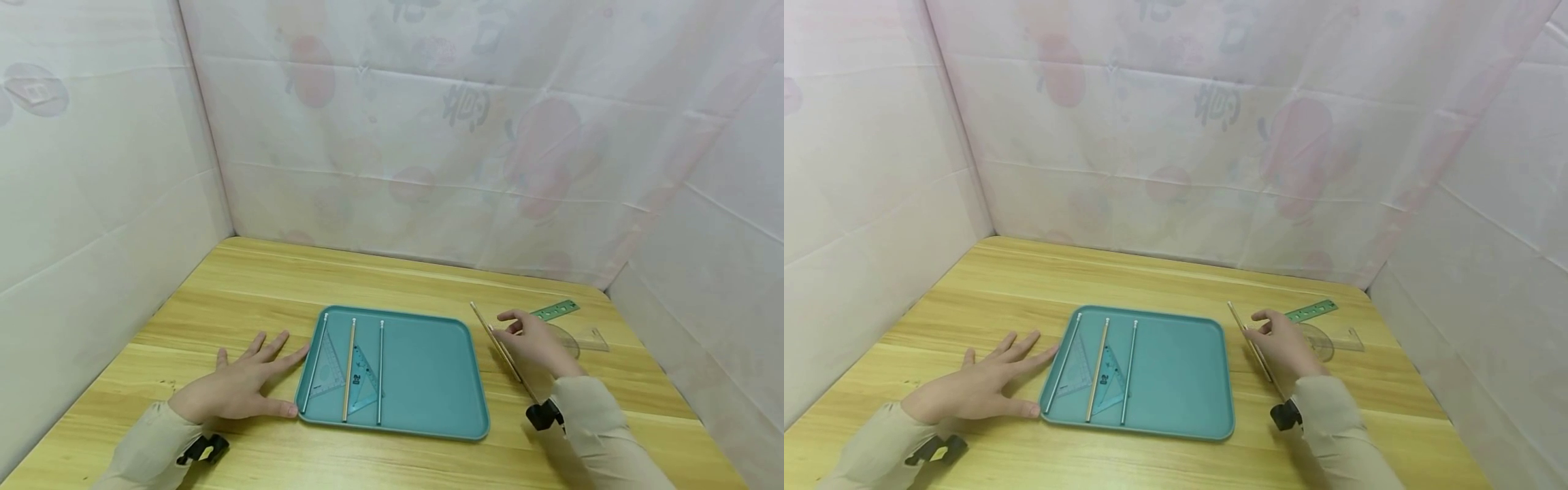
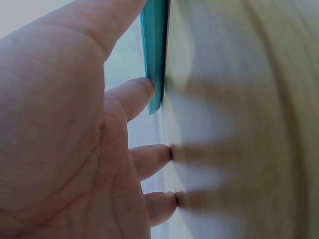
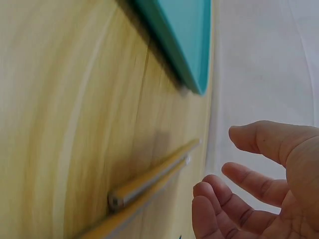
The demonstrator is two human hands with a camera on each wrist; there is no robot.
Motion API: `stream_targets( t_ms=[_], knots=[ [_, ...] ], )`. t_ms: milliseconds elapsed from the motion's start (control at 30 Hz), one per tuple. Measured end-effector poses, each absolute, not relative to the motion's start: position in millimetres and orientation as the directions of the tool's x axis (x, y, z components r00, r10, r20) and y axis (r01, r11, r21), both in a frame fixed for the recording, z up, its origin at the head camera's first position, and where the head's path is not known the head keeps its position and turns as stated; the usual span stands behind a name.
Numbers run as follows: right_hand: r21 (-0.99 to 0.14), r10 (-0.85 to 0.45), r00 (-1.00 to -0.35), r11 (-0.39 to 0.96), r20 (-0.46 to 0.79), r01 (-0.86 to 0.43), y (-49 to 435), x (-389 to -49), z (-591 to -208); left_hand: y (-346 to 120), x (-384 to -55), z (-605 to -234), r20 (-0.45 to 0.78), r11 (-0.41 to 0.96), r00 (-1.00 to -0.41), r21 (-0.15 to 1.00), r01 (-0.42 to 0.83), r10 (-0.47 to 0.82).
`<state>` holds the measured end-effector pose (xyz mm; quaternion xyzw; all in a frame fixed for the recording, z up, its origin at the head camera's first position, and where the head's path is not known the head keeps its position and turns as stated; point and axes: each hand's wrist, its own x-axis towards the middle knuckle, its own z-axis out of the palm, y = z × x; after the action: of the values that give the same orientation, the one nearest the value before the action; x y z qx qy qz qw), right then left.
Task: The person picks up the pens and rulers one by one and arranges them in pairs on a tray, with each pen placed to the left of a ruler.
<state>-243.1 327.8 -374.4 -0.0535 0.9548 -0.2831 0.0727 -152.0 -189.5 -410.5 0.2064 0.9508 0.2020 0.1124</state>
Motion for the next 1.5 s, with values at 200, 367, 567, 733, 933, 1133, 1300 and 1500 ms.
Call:
stream_targets(
  t_ms=[200, 367, 567, 733, 933, 1133, 1300, 1500],
  knots=[
    [-0.486, -0.114, -0.988, 0.873, -0.103, -0.050, 346, -245, -370, -189, -151, -410, -0.136, 0.834, -0.889, 0.433, 0.343, 0.437],
    [-0.434, -0.104, -0.992, 0.899, -0.073, -0.062, 363, -250, -371, -189, -151, -410, -0.133, 0.833, -0.890, 0.433, 0.344, 0.437],
    [-0.392, -0.091, -0.993, 0.918, -0.075, -0.054, 385, -257, -375, -188, -151, -411, -0.133, 0.830, -0.889, 0.439, 0.343, 0.438],
    [-0.384, -0.087, -0.990, 0.923, -0.108, -0.039, 398, -261, -374, -190, -152, -411, -0.132, 0.832, -0.890, 0.435, 0.345, 0.437],
    [-0.358, -0.075, -0.986, 0.934, -0.149, -0.017, 408, -266, -368, -191, -151, -411, -0.134, 0.832, -0.890, 0.436, 0.343, 0.437],
    [-0.366, -0.061, -0.984, 0.930, -0.167, 0.005, 419, -273, -370, -190, -151, -412, -0.138, 0.831, -0.888, 0.438, 0.342, 0.438],
    [-0.334, -0.054, -0.987, 0.943, -0.152, 0.000, 429, -276, -370, -190, -152, -412, -0.137, 0.832, -0.888, 0.434, 0.345, 0.439],
    [-0.315, -0.026, -0.976, 0.948, -0.216, 0.044, 442, -281, -370, -190, -152, -411, -0.138, 0.833, -0.888, 0.434, 0.344, 0.438]
  ],
)
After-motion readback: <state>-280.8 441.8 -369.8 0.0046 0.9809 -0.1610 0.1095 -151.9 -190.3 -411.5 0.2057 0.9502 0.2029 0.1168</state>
